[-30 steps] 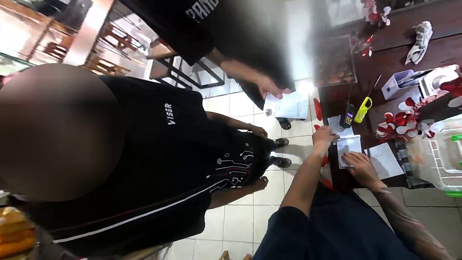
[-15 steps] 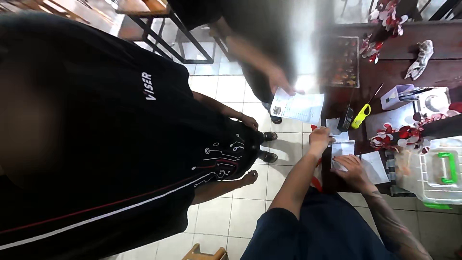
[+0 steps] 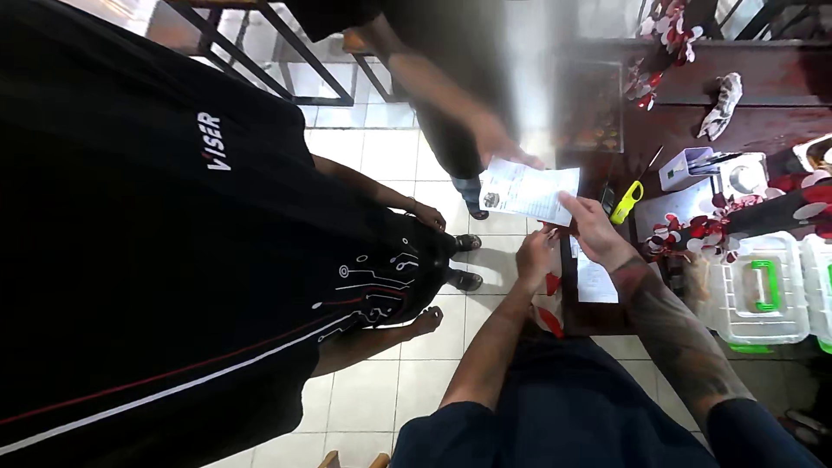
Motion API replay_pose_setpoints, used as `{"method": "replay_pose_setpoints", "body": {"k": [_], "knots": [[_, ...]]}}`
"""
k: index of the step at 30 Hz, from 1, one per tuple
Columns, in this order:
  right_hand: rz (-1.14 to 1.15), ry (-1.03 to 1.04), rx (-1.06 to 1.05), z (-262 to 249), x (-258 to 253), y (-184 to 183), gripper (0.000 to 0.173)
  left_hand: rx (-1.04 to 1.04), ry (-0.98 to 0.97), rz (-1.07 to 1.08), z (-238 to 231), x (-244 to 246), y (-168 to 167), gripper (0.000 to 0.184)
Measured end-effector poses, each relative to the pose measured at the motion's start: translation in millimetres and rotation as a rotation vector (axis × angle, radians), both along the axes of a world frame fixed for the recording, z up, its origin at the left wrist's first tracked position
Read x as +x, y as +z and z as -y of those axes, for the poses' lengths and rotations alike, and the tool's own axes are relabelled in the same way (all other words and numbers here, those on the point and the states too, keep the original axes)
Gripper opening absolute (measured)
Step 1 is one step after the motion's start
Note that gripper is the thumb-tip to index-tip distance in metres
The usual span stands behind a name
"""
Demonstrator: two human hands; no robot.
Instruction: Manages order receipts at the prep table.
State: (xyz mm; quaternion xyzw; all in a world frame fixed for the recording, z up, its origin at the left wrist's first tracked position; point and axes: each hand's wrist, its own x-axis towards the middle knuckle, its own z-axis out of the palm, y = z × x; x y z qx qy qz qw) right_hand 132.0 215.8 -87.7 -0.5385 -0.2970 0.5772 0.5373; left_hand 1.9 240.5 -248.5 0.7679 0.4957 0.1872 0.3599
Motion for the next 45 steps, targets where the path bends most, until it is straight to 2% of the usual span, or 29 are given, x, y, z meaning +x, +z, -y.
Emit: {"method": "replay_pose_setpoints", "body": {"k": [3, 8, 11, 13, 15, 17, 20, 22, 23, 26, 29, 33, 35, 38, 39, 40, 41, 42, 43, 45], "knots": [[0.002, -0.016, 0.068, 11.3, -10.5, -7.3, 0.031, -0.063, 0.089, 0.096, 6.1, -32.9, 15.2, 0.037], [-0.01, -0.028, 0.094, 64.8, -25.6, -28.8, 0.031, -0.218, 0.326, 0.401, 14.3, -84.6, 13.1, 0.046], [0.109, -0.119, 0.046, 102.0, -25.9, -44.1, 0.03, -0.417, 0.513, 0.573, 9.8, -86.7, 23.6, 0.046], [0.075, -0.222, -0.009, 130.0, -25.1, -59.6, 0.033, -0.489, 0.55, 0.692, 11.0, -88.1, 26.1, 0.043], [-0.076, -0.36, -0.059, 151.9, -19.9, -76.0, 0.039, -0.527, 0.501, 0.748, 16.6, -89.6, 25.4, 0.039], [-0.204, -0.47, -0.067, 177.3, -13.7, -95.3, 0.039, -0.523, 0.407, 0.665, 31.2, -94.2, 26.7, 0.042], [-0.27, -0.57, -0.096, 217.6, -13.5, -112.2, 0.034, -0.415, 0.278, 0.472, 49.0, -95.2, 25.7, 0.058], [-0.281, -0.597, -0.1, 238.8, -13.6, -117.7, 0.038, -0.383, 0.211, 0.421, 56.8, -85.9, 22.4, 0.066], [-0.282, -0.605, -0.094, 246.5, -13.7, -118.2, 0.038, -0.375, 0.169, 0.408, 61.6, -79.4, 23.1, 0.062], [-0.295, -0.597, -0.084, 257.6, -22.5, -114.6, 0.036, -0.316, -0.107, 0.405, 78.7, -71.7, 22.4, 0.026], [-0.285, -0.578, -0.092, 253.1, -32.7, -113.2, 0.034, -0.347, -0.311, 0.432, 88.9, -65.3, 19.3, 0.028], [-0.18, -0.459, -0.101, 242.0, -48.2, -118.5, 0.032, -0.425, -0.293, 0.533, 97.0, -59.3, 21.7, 0.028], [-0.152, -0.38, -0.073, 238.0, -53.8, -118.8, 0.031, -0.401, -0.267, 0.569, 97.5, -63.0, 16.7, 0.035], [-0.141, -0.312, -0.079, 235.9, -58.3, -119.7, 0.03, -0.501, -0.244, 0.603, 97.6, -82.7, 7.7, 0.082], [-0.142, -0.296, -0.088, 235.4, -59.3, -121.2, 0.029, -0.552, -0.207, 0.576, 99.6, -88.8, 9.6, 0.092], [-0.144, -0.276, -0.102, 233.5, -59.3, -121.7, 0.029, -0.57, -0.192, 0.535, 100.3, -93.1, 12.9, 0.09], [-0.144, -0.248, -0.118, 231.1, -59.2, -121.7, 0.029, -0.559, -0.183, 0.501, 100.3, -95.7, 16.5, 0.075], [-0.141, -0.206, -0.131, 229.1, -60.0, -121.8, 0.03, -0.534, -0.145, 0.494, 100.5, -97.0, 19.2, 0.05], [-0.13, -0.15, -0.133, 227.7, -60.1, -121.6, 0.031, -0.502, -0.096, 0.505, 99.9, -97.9, 19.0, 0.033], [-0.061, -0.017, -0.12, 227.1, -55.8, -121.5, 0.035, -0.449, 0.013, 0.52, 92.9, -101.3, 14.4, 0.023]]}}
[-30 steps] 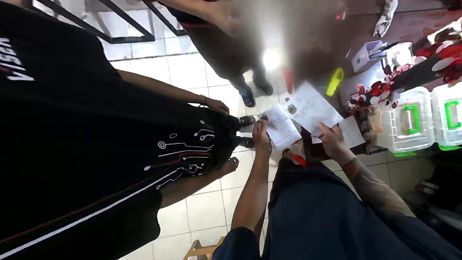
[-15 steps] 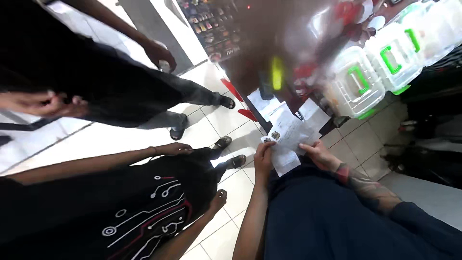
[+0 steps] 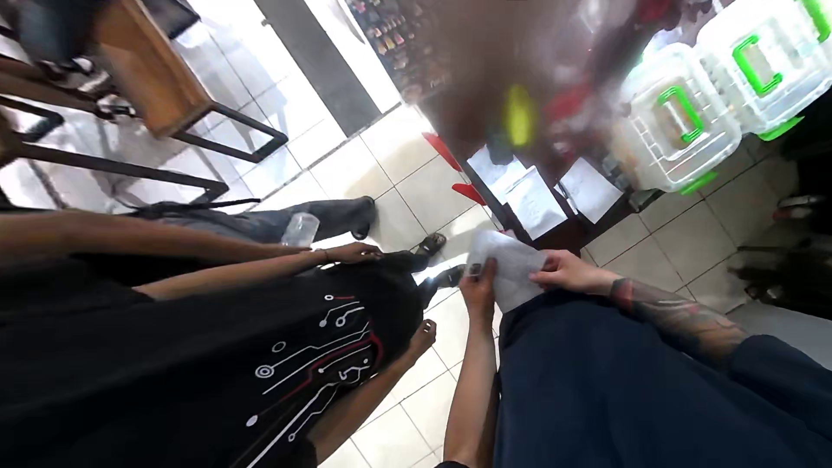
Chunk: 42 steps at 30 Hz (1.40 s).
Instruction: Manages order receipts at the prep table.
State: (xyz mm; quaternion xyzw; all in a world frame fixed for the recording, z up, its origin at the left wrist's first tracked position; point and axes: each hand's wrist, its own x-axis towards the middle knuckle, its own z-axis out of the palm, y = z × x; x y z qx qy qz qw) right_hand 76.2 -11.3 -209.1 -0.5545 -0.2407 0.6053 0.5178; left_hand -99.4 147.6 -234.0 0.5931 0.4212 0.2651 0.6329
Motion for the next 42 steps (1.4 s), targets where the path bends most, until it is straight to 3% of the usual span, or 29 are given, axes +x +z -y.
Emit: {"method": "replay_pose_setpoints", "body": {"k": [2, 7, 11, 15, 20, 22, 25, 31, 37, 42], "knots": [[0.209, 0.083, 0.041, 2.2, 9.7, 0.2, 0.033, 0.048, 0.087, -0.127, -15.3, -8.8, -3.8, 0.027], [1.064, 0.184, 0.195, 2.1, 68.2, -17.2, 0.026, 0.296, 0.089, -0.792, -58.2, -12.3, -3.5, 0.057], [1.325, 0.36, 0.352, -17.6, 101.2, -35.7, 0.026, 0.449, -0.037, -1.023, -87.2, 33.3, 5.5, 0.05], [1.37, 0.437, 0.46, -29.5, 110.0, -44.2, 0.027, 0.546, -0.177, -0.959, -92.7, 88.0, 12.3, 0.045], [1.391, 0.328, 0.473, -31.2, 106.3, -48.4, 0.023, 0.521, -0.249, -0.928, -87.8, 135.3, 25.5, 0.049], [1.41, 0.301, 0.458, -29.2, 106.0, -45.9, 0.022, 0.547, -0.274, -0.962, -86.8, 148.5, 25.1, 0.041], [1.435, 0.235, 0.465, -24.1, 101.1, -56.1, 0.023, 0.539, -0.312, -0.996, -85.5, 159.4, 26.6, 0.03], [1.305, -0.014, 0.361, -22.5, 86.1, -54.9, 0.014, 0.468, -0.346, -1.062, -88.3, 168.7, 26.7, 0.032], [1.219, -0.057, 0.236, -23.3, 89.5, -47.7, 0.013, 0.386, -0.353, -1.043, -90.7, 173.0, 28.6, 0.037], [1.293, -0.079, 0.302, -19.8, 91.4, -59.2, 0.013, 0.325, -0.366, -0.979, -93.0, 178.4, 33.2, 0.04]]}}
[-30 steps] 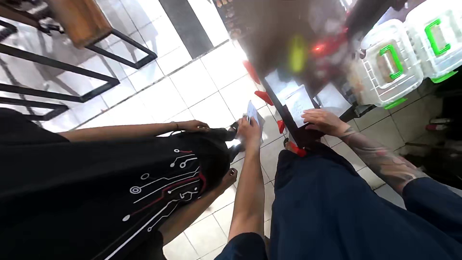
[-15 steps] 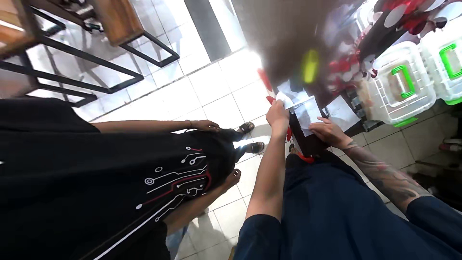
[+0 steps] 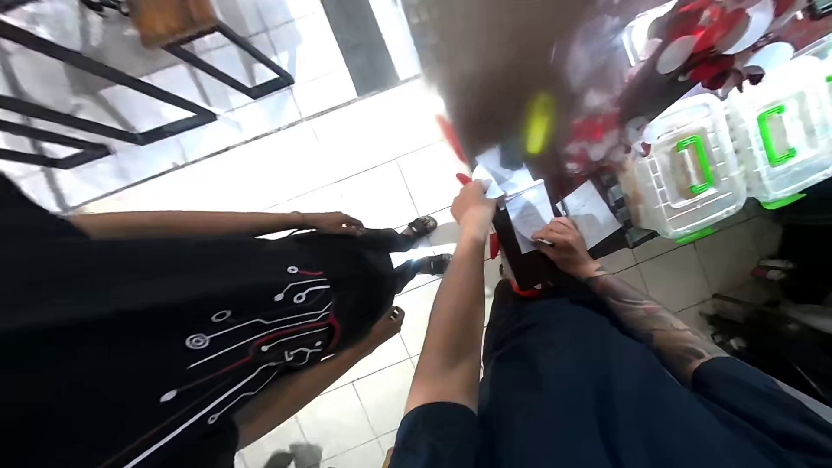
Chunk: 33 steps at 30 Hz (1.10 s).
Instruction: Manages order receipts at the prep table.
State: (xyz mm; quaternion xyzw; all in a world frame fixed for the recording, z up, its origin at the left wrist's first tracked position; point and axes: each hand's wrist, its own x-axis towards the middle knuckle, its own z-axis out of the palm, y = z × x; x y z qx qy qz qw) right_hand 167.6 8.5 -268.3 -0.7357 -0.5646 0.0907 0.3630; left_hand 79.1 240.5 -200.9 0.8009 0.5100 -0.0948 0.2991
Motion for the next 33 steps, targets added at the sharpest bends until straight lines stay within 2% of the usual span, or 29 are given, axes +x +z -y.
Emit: {"method": "replay_pose_setpoints", "body": {"k": [5, 8, 12, 14, 16, 18, 21, 23, 25, 27, 28, 33], "knots": [[0.129, 0.069, 0.04, -3.7, -5.8, -16.0, 0.011, 0.014, -0.002, -0.091, -3.4, 4.5, 6.7, 0.038], [0.074, 0.034, 0.054, -5.7, -8.9, -14.4, 0.01, 0.036, -0.008, -0.131, -1.4, 8.3, 8.9, 0.036], [-0.346, -0.201, 0.072, -9.3, -6.1, 16.6, 0.01, 0.038, -0.042, -0.179, -3.4, 11.9, 5.6, 0.036], [-0.654, -0.375, 0.084, -8.9, 1.2, 42.0, 0.017, 0.026, -0.047, -0.188, -4.4, 11.9, 5.3, 0.036], [-0.831, -0.495, 0.155, -9.2, 11.5, 68.4, 0.024, 0.02, -0.044, -0.186, -6.0, 12.1, 3.8, 0.036], [-0.753, -0.491, 0.306, -11.1, 16.8, 87.5, 0.022, 0.022, -0.038, -0.149, -7.2, 8.6, 0.8, 0.036], [-0.374, -0.303, 0.417, -19.2, 17.9, 102.6, 0.015, 0.036, 0.06, 0.049, -2.4, -10.4, -5.6, 0.035], [-0.268, -0.163, 0.424, -36.1, 8.1, 109.4, 0.013, 0.011, 0.196, 0.256, 3.3, -32.0, -7.7, 0.044], [-0.243, -0.024, 0.418, -53.5, -6.2, 107.6, 0.012, -0.042, 0.352, 0.544, 19.1, -56.0, -8.5, 0.044], [-0.216, 0.13, 0.368, -68.7, -22.9, 99.4, 0.008, -0.139, 0.388, 0.835, 44.1, -89.2, -2.4, 0.042], [-0.186, 0.202, 0.334, -76.4, -32.3, 93.4, 0.009, -0.188, 0.403, 0.911, 54.5, -104.7, 2.5, 0.043], [0.006, 0.433, 0.122, -96.4, -66.1, 78.6, 0.017, -0.336, 0.601, 0.831, 69.0, -145.5, 7.8, 0.062]]}}
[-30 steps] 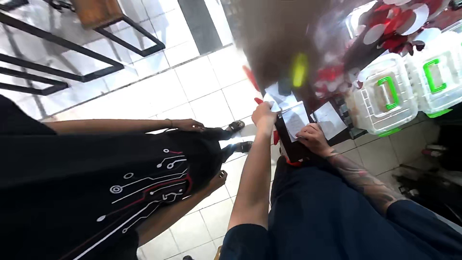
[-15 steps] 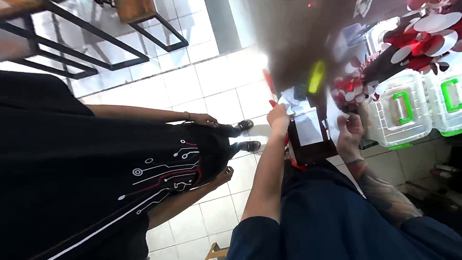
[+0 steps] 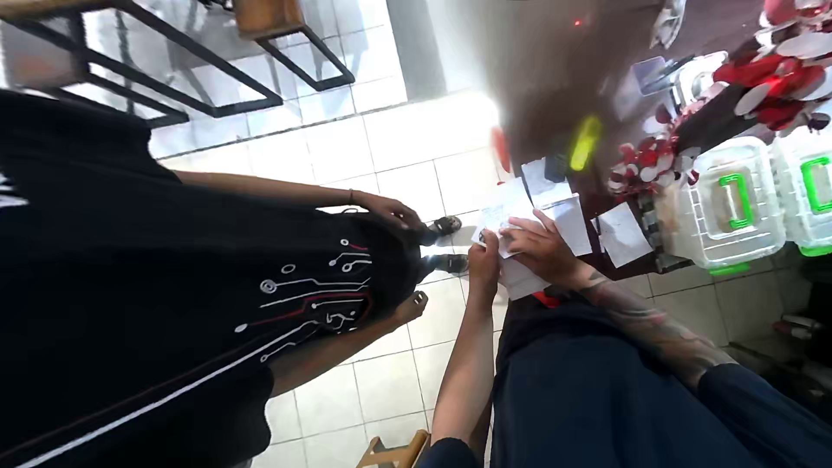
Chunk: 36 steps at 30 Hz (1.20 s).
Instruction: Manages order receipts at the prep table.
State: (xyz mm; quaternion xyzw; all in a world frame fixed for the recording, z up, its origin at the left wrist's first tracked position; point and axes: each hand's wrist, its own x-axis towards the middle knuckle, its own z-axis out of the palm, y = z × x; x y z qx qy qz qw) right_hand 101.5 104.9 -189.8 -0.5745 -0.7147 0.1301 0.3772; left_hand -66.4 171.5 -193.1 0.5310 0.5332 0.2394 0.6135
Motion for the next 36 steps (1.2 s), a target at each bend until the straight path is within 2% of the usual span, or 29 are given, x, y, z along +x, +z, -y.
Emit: {"method": "replay_pose_setpoints", "body": {"k": [3, 6, 7, 9, 10, 11, 12, 14, 16, 20, 22, 25, 29, 33, 34, 36], "knots": [[0.02, 0.088, -0.03, -3.0, -7.9, 2.0, 0.027, 0.001, 0.001, 0.108, 1.9, -20.8, -2.6, 0.05], [-0.222, -0.006, -0.05, -5.9, -9.2, 17.4, 0.03, 0.074, -0.031, 0.117, 2.9, -38.7, 1.3, 0.039], [-0.303, -0.086, -0.095, -9.2, -7.6, 24.2, 0.038, 0.105, -0.029, 0.085, 2.6, -43.6, 2.3, 0.038], [-0.501, -0.203, -0.276, -28.4, 2.1, 30.0, 0.068, 0.153, -0.029, 0.032, 1.8, -52.4, 3.3, 0.036], [-0.554, -0.206, -0.372, -38.9, 7.7, 30.0, 0.08, 0.164, -0.038, 0.02, 1.0, -56.3, 4.5, 0.035], [-0.597, -0.187, -0.458, -47.2, 11.2, 31.5, 0.084, 0.177, -0.05, 0.01, 0.0, -59.6, 6.5, 0.035], [-0.633, -0.161, -0.543, -53.4, 12.6, 34.0, 0.077, 0.178, -0.055, -0.001, 0.5, -63.2, 8.8, 0.036], [-0.612, -0.107, -0.654, -61.7, 11.4, 39.4, 0.044, 0.174, -0.048, -0.012, 5.3, -72.1, 11.2, 0.039], [-0.489, -0.057, -0.672, -74.6, 10.2, 41.5, 0.033, 0.169, -0.018, -0.02, 6.5, -80.0, 6.1, 0.044], [-0.423, -0.096, -0.634, -100.7, -0.1, 42.8, 0.035, 0.105, 0.109, -0.162, 13.9, -93.8, -13.6, 0.062], [-0.428, -0.137, -0.589, -114.1, -10.9, 41.5, 0.034, 0.073, 0.166, -0.185, 21.6, -102.3, -33.1, 0.059], [-0.439, -0.17, -0.51, -130.4, -29.4, 45.0, 0.034, -0.002, 0.265, -0.099, 41.8, -110.2, -57.4, 0.045], [-0.446, -0.209, -0.461, -143.3, -53.9, 54.6, 0.034, -0.076, 0.358, 0.008, 70.2, -122.3, -66.8, 0.04], [-0.516, -0.207, -0.421, -153.2, -70.0, 59.5, 0.032, -0.073, 0.45, 0.071, 81.8, -128.8, -62.7, 0.035], [-0.547, -0.186, -0.445, -154.0, -73.7, 62.0, 0.039, -0.069, 0.466, 0.095, 82.3, -130.0, -60.2, 0.034], [-0.613, -0.158, -0.559, -154.5, -83.1, 67.5, 0.065, -0.033, 0.472, 0.152, 81.7, -132.6, -55.5, 0.032]]}}
